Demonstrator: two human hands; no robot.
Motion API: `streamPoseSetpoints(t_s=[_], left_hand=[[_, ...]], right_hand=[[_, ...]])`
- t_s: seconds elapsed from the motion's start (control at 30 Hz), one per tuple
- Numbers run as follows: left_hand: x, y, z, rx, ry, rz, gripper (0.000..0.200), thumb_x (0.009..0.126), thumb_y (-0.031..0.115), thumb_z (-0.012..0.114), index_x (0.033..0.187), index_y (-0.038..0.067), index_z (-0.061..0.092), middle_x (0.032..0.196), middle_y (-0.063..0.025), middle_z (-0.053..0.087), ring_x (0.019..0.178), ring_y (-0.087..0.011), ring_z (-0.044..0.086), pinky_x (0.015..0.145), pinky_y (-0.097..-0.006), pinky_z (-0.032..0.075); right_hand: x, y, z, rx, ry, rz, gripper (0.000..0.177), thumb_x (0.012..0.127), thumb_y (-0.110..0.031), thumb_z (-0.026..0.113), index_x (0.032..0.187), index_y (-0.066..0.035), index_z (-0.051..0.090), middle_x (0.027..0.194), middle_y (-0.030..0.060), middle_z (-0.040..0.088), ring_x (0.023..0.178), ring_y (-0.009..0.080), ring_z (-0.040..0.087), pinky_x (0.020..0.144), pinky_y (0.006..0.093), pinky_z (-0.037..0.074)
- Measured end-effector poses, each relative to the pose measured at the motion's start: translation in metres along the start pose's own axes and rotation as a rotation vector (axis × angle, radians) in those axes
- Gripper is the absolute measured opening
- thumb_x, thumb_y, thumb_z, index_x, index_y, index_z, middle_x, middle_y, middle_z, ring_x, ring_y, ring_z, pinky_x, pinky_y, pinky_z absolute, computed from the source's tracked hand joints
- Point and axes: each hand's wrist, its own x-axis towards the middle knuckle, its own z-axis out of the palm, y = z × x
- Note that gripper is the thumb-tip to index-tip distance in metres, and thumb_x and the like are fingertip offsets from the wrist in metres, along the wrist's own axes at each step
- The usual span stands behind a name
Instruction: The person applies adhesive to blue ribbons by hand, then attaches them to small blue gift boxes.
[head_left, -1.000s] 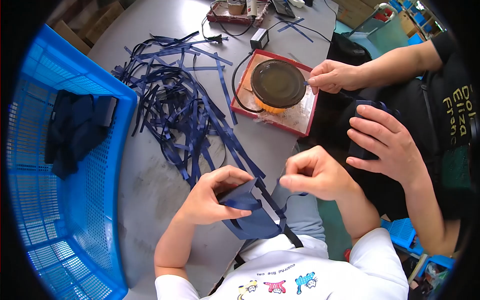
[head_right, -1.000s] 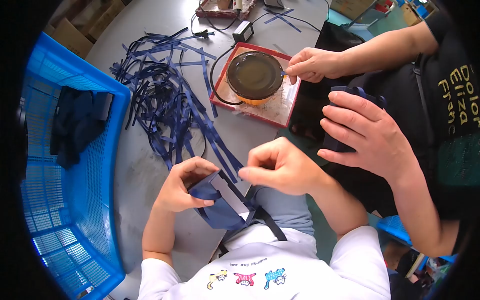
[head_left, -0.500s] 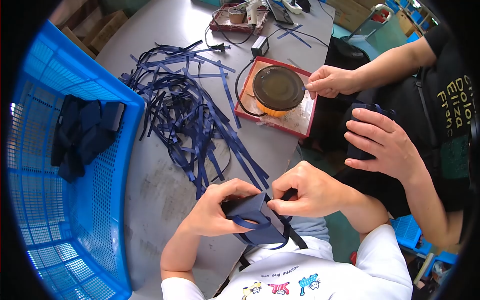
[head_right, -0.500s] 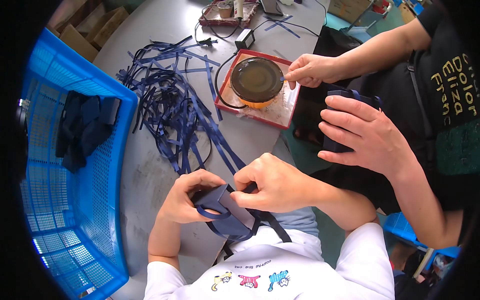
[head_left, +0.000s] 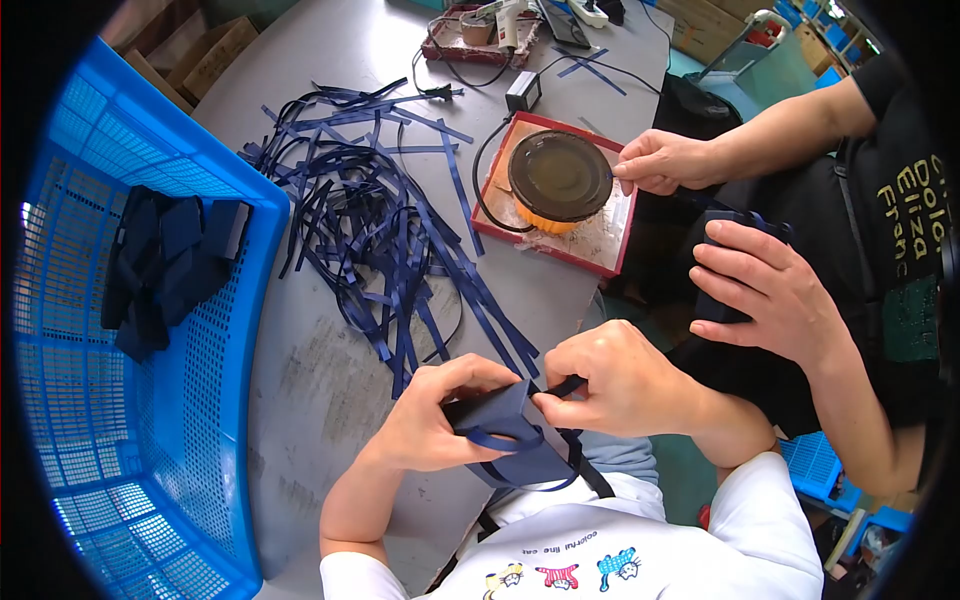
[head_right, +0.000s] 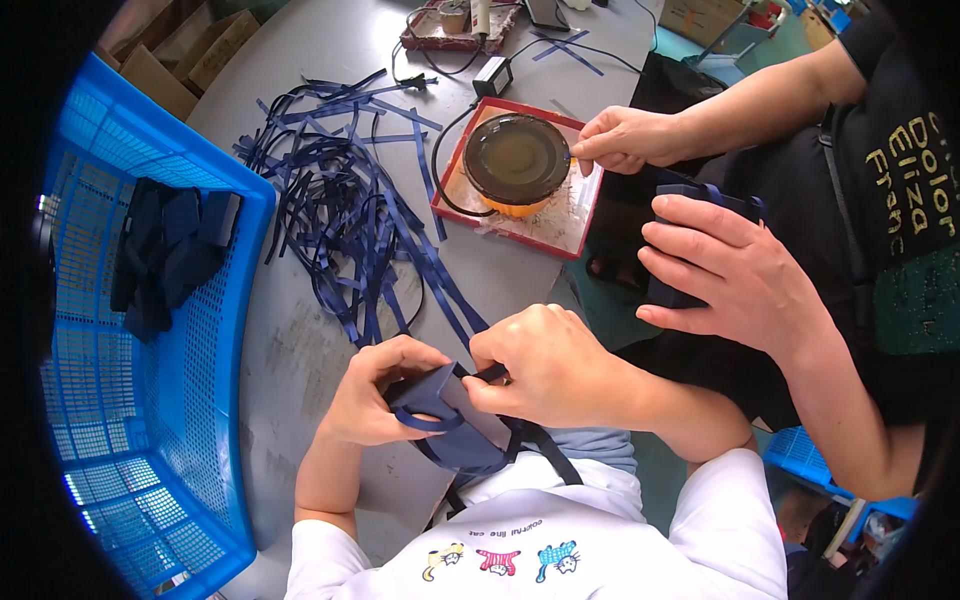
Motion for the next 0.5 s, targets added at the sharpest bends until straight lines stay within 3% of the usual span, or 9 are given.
streamPoseSetpoints(t_s=[0.13,0.17,0.23,0.27,0.37,0.43,0.5], left_hand=[[0.001,-0.008,0.004,-0.052,0.061,-0.157,0.050,0.060,0.005,0.078,0.105,-0.001,0.056,0.093,-0.0083,0.062,0.087,-0.0129,0.061,0.080,-0.0257,0.047],[-0.001,-0.010,0.001,-0.146,0.054,-0.162,0.050,0.061,0.004,0.078,0.105,-0.001,0.055,0.094,-0.0078,0.062,0.087,-0.0129,0.060,0.080,-0.0256,0.047],[-0.005,-0.013,-0.004,-0.263,0.068,-0.182,0.051,0.063,0.003,0.078,0.107,0.000,0.054,0.096,-0.0070,0.061,0.087,-0.0127,0.059,0.081,-0.0253,0.047],[-0.009,-0.013,-0.005,-0.258,0.095,-0.178,0.051,0.063,0.003,0.078,0.107,0.000,0.054,0.096,-0.0070,0.061,0.087,-0.0127,0.059,0.081,-0.0253,0.047],[-0.038,-0.008,-0.009,-0.192,0.092,-0.288,0.050,0.064,0.003,0.077,0.109,0.002,0.054,0.098,-0.0064,0.061,0.091,-0.0118,0.057,0.083,-0.0262,0.045],[-0.076,-0.007,-0.013,-0.153,0.085,-0.398,0.052,0.064,0.005,0.079,0.110,0.004,0.054,0.098,-0.0053,0.061,0.090,-0.0122,0.056,0.084,-0.0276,0.044],[-0.124,0.001,-0.012,-0.061,0.063,-0.549,0.050,0.066,0.011,0.078,0.110,0.004,0.056,0.100,-0.0063,0.062,0.091,-0.0138,0.057,0.083,-0.0284,0.045]], right_hand=[[0.002,0.012,0.001,-0.129,0.082,0.014,0.023,0.070,-0.023,0.068,0.079,-0.003,0.061,0.073,0.0104,0.063,0.069,0.0268,0.061,0.059,0.0336,0.047],[0.003,0.019,-0.005,-0.016,0.094,-0.030,0.035,0.069,-0.026,0.072,0.093,-0.005,0.060,0.083,0.0091,0.062,0.081,0.0222,0.061,0.070,0.0302,0.047],[0.002,0.035,-0.005,0.389,0.244,-0.152,0.045,0.073,-0.024,0.072,0.107,0.001,0.056,0.095,0.0071,0.060,0.092,0.0158,0.056,0.082,0.0283,0.044],[0.002,0.041,0.000,0.430,0.350,-0.180,0.037,0.081,-0.024,0.067,0.106,0.000,0.056,0.093,0.0052,0.060,0.089,0.0138,0.056,0.081,0.0265,0.043],[0.002,0.046,0.016,0.650,0.348,-0.058,0.029,0.090,-0.027,0.057,0.100,0.000,0.057,0.085,0.0036,0.058,0.083,0.0080,0.054,0.073,0.0203,0.041],[0.008,0.053,0.033,0.590,0.371,-0.028,0.018,0.086,-0.016,0.060,0.091,0.002,0.060,0.078,0.0037,0.061,0.071,0.0082,0.057,0.067,0.0218,0.044],[0.017,0.058,0.048,0.436,0.365,-0.067,0.017,0.083,-0.015,0.063,0.084,0.002,0.061,0.071,0.0054,0.061,0.065,0.0101,0.057,0.062,0.0226,0.045]])
